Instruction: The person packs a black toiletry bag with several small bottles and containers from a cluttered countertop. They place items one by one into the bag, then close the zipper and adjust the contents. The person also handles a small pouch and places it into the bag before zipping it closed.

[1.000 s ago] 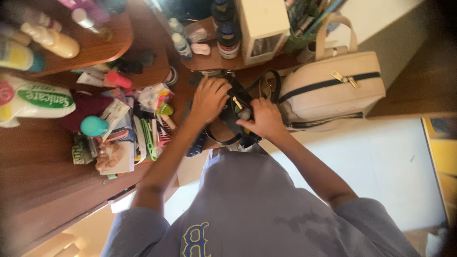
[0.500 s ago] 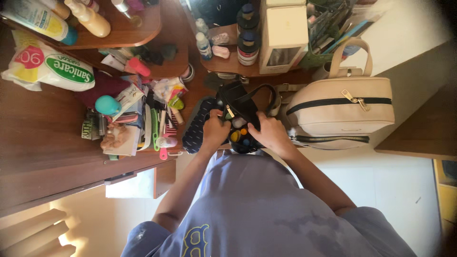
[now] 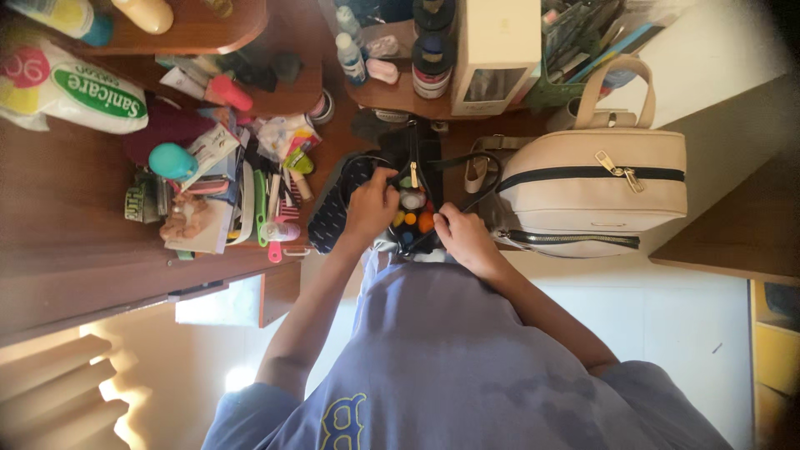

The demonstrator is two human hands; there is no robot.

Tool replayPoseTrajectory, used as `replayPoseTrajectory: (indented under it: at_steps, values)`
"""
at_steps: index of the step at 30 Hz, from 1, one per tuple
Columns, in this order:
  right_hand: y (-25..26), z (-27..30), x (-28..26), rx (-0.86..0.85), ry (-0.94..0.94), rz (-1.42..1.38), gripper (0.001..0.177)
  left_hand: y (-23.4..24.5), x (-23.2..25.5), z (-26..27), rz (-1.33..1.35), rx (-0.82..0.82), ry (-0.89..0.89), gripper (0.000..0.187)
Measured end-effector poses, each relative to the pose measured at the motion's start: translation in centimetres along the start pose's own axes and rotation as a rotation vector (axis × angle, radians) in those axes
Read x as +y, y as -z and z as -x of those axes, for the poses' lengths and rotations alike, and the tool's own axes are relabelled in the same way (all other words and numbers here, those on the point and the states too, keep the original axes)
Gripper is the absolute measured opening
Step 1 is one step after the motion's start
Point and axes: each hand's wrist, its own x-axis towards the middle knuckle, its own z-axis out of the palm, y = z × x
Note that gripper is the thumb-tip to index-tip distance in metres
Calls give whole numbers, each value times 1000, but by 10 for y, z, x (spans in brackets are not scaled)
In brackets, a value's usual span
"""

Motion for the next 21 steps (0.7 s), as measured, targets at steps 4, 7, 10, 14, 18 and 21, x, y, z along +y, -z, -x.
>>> replayPoseTrajectory:
  at_steps: [4,7,10,14,18,21]
  values:
    - [9,-10,-5,-187,-139,29,33,-5,-2,1,-40,80,-54,28]
    - [20,-15,-9,-262,-180,55,39,-10,4,0,-37,79,-61,31]
    - [30,-19,-16,-307,-281,-25,41,-11,11,-5,0,-1,208,31]
    - [37,-31,-13,-315,-360,-125,41,-8,9,-14,-83,-18,366,45]
    - [24,-48,-3,13,16,298,47,-12,4,-25,-180,-18,349,56]
    - [11,-59,2,-20,-9,449,54,-15,1,-32,-222,-69,370,54]
